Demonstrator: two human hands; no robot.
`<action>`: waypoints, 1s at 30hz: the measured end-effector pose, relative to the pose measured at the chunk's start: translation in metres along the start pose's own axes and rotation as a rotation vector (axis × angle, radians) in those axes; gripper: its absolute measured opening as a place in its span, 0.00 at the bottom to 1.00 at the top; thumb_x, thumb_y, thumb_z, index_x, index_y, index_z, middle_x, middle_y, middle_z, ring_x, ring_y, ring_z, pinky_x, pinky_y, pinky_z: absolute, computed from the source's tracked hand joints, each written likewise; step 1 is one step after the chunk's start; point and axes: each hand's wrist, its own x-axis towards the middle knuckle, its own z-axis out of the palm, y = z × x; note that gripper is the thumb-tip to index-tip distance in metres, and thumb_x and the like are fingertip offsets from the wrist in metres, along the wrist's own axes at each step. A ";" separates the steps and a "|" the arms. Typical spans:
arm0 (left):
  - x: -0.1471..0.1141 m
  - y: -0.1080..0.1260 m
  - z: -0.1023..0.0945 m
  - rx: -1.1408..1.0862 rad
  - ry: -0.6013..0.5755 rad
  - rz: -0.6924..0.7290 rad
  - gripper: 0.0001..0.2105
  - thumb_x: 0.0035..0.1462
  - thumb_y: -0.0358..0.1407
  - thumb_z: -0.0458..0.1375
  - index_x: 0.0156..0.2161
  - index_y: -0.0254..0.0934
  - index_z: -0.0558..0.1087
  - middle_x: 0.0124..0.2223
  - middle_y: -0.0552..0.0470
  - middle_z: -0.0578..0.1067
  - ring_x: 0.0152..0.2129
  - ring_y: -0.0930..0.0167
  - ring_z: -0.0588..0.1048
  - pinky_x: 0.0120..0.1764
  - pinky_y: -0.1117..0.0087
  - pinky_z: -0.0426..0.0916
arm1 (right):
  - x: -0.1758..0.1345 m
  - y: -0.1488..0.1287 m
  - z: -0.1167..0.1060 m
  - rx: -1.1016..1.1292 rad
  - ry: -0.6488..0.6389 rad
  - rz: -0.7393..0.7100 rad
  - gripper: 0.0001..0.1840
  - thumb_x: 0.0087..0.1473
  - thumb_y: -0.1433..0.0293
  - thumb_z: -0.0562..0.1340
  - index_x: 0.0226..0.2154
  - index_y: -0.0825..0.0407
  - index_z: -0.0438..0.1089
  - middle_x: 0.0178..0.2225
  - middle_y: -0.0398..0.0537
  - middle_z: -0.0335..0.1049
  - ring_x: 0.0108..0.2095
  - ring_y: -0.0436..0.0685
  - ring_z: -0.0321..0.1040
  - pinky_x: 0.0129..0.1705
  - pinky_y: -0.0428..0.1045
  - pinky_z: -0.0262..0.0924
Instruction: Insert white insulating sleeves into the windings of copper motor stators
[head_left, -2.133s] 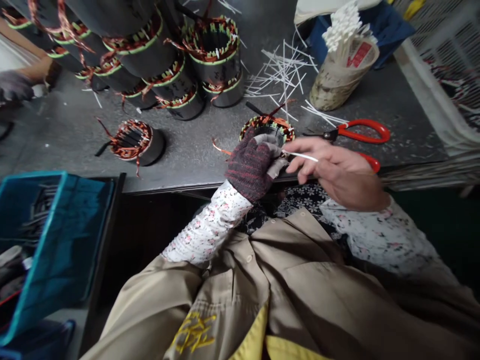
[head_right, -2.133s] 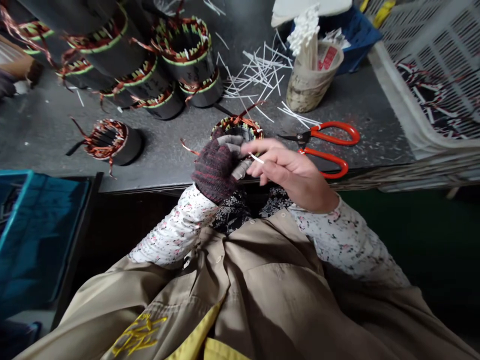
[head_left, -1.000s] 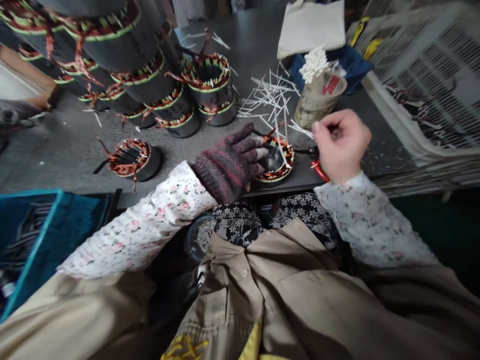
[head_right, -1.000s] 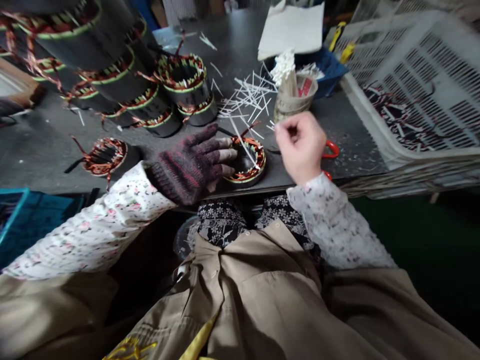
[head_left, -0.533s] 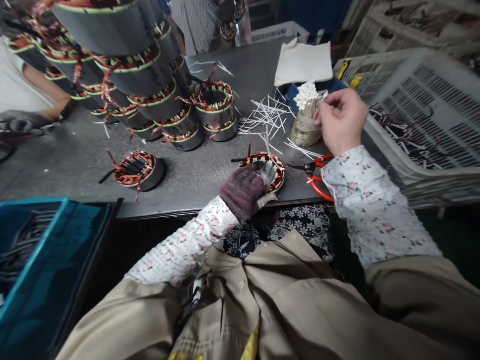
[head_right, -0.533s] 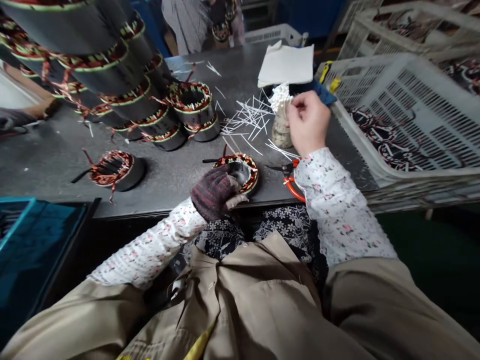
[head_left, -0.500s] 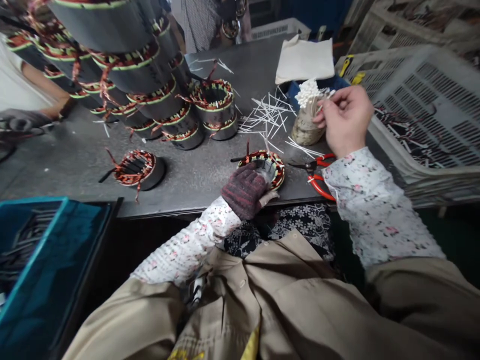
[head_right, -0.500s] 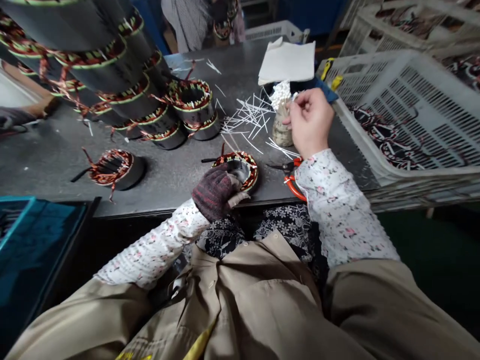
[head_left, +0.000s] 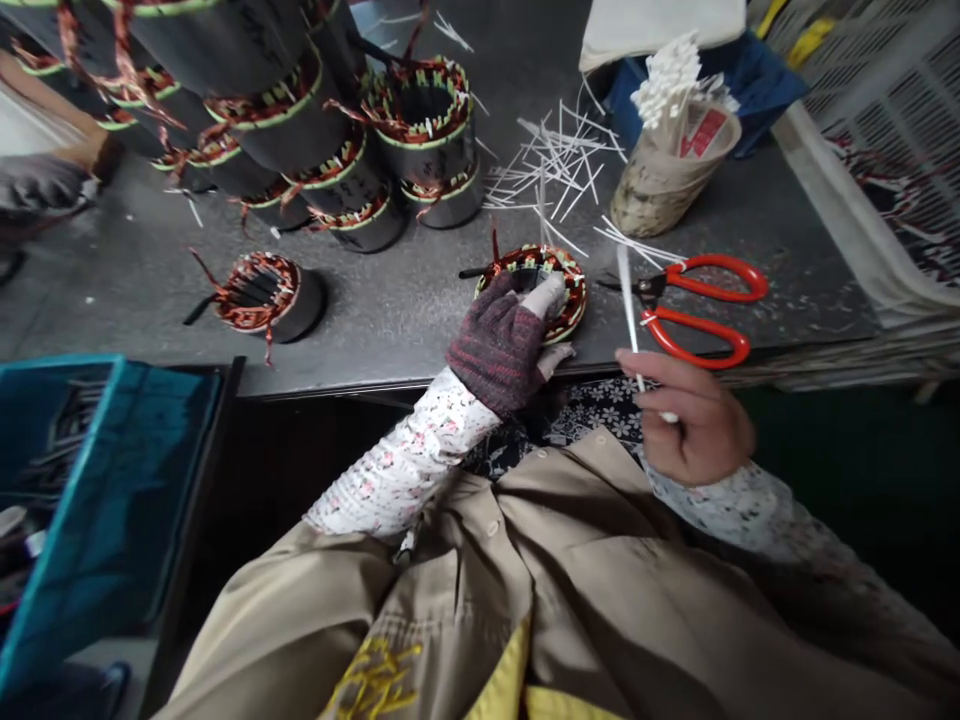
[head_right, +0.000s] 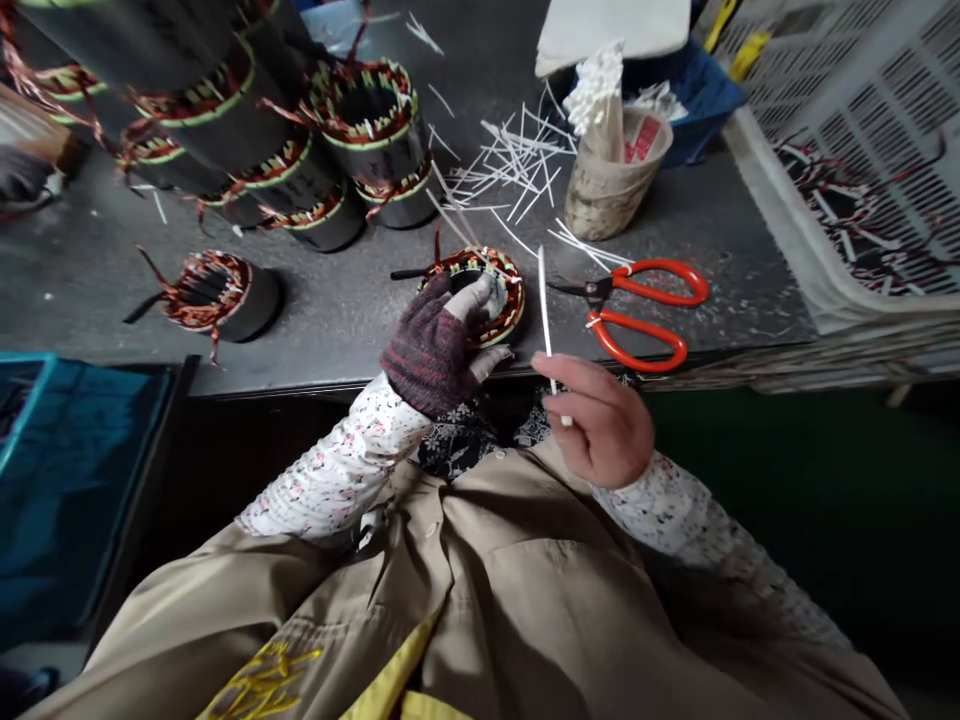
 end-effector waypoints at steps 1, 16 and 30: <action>0.000 -0.001 0.000 -0.005 -0.020 -0.004 0.31 0.65 0.40 0.63 0.67 0.29 0.61 0.58 0.37 0.77 0.57 0.59 0.77 0.69 0.50 0.64 | -0.003 -0.001 0.000 0.029 -0.011 -0.021 0.06 0.65 0.71 0.58 0.41 0.46 0.71 0.48 0.53 0.81 0.48 0.61 0.81 0.42 0.57 0.80; 0.002 -0.004 0.004 0.040 0.067 0.043 0.34 0.63 0.42 0.64 0.69 0.33 0.60 0.53 0.39 0.80 0.53 0.57 0.79 0.65 0.48 0.69 | -0.011 -0.006 -0.008 -0.248 0.197 0.062 0.18 0.61 0.70 0.65 0.52 0.38 0.78 0.41 0.49 0.79 0.42 0.63 0.78 0.42 0.59 0.77; 0.014 -0.004 0.000 -0.165 0.177 -0.045 0.50 0.48 0.40 0.66 0.70 0.81 0.48 0.68 0.86 0.58 0.43 0.47 0.83 0.54 0.34 0.78 | -0.005 -0.003 0.001 -0.215 -0.083 0.387 0.18 0.50 0.73 0.59 0.33 0.32 0.77 0.53 0.19 0.75 0.47 0.53 0.80 0.52 0.48 0.77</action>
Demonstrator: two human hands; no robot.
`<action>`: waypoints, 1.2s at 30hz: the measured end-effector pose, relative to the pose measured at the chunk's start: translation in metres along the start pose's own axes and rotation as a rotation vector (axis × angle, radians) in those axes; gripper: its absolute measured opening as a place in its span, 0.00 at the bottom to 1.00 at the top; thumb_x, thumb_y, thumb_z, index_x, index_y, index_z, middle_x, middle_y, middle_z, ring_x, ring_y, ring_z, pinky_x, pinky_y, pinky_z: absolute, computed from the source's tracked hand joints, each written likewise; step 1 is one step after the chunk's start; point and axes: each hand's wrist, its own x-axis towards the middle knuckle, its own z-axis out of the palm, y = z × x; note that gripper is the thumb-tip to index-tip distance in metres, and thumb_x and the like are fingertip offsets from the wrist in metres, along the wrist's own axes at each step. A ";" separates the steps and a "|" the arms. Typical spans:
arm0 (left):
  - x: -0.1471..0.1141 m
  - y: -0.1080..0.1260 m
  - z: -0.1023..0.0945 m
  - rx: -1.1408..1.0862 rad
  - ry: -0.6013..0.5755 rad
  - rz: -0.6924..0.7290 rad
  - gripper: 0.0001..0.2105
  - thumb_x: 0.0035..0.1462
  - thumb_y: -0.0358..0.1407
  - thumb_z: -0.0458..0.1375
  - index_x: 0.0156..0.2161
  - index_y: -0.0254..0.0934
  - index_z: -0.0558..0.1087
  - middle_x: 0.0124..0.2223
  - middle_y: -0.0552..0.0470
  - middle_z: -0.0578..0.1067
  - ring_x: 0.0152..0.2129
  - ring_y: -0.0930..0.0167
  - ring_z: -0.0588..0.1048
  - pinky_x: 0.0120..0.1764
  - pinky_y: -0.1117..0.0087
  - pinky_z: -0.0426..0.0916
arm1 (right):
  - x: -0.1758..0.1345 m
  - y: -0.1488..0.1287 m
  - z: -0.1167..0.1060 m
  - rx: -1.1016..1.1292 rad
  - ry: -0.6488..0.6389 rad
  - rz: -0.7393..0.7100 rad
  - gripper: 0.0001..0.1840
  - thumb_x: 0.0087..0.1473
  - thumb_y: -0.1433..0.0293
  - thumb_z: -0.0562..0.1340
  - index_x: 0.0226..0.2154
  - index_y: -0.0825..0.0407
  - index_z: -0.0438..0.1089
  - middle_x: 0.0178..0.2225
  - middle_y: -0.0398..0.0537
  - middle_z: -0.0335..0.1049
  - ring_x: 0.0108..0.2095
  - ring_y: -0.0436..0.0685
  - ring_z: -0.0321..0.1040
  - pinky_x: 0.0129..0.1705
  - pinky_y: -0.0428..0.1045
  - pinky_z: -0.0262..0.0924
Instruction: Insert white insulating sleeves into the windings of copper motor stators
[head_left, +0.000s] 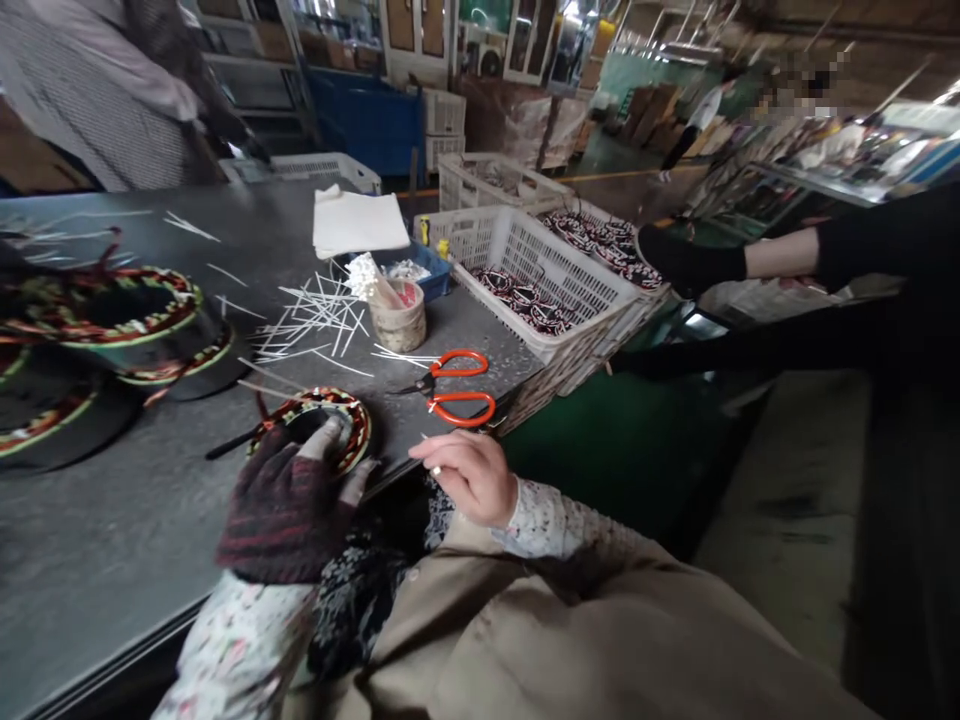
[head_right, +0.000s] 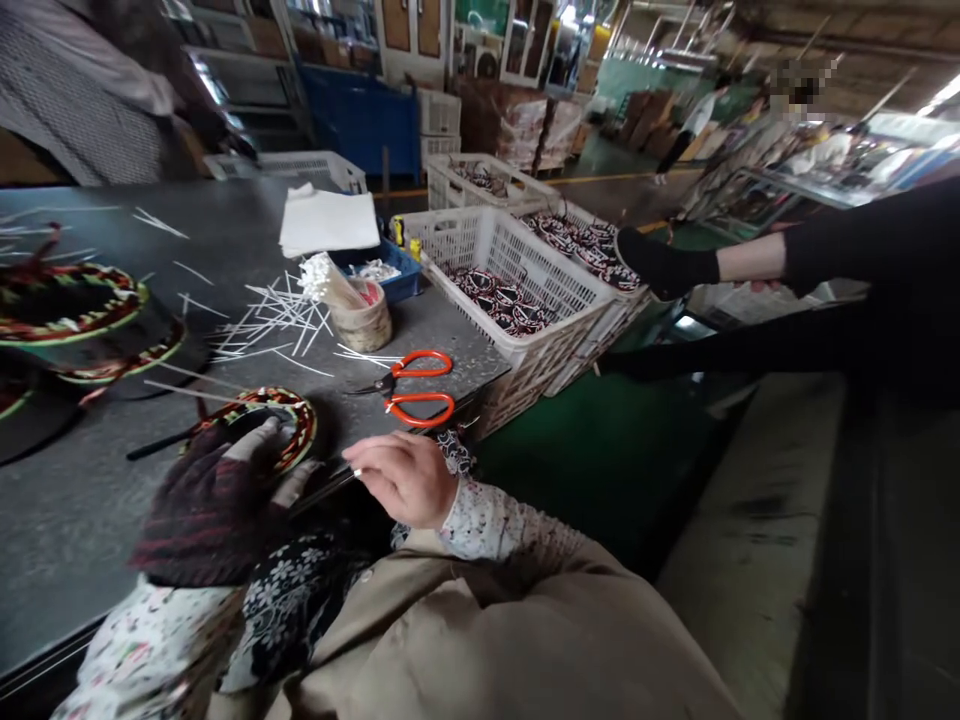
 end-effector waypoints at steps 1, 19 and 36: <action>0.000 0.000 0.000 -0.003 -0.004 0.000 0.50 0.47 0.40 0.65 0.69 0.81 0.48 0.68 0.88 0.56 0.44 0.48 0.83 0.54 0.34 0.78 | -0.003 0.003 0.004 0.011 -0.022 0.000 0.16 0.48 0.73 0.60 0.31 0.33 0.76 0.54 0.18 0.74 0.50 0.54 0.80 0.54 0.49 0.77; -0.002 0.000 -0.002 0.198 0.027 0.194 0.38 0.60 0.43 0.66 0.72 0.43 0.58 0.48 0.46 0.83 0.40 0.57 0.83 0.50 0.47 0.80 | -0.005 -0.021 0.001 0.319 0.200 -0.123 0.08 0.63 0.72 0.55 0.37 0.46 0.69 0.36 0.47 0.81 0.37 0.56 0.79 0.41 0.53 0.76; -0.014 -0.002 0.001 0.102 -0.146 0.086 0.33 0.68 0.43 0.61 0.70 0.32 0.56 0.56 0.37 0.79 0.53 0.58 0.79 0.67 0.46 0.66 | 0.026 -0.009 0.024 0.440 0.006 0.156 0.18 0.67 0.65 0.58 0.26 0.50 0.72 0.24 0.43 0.75 0.25 0.51 0.70 0.30 0.48 0.64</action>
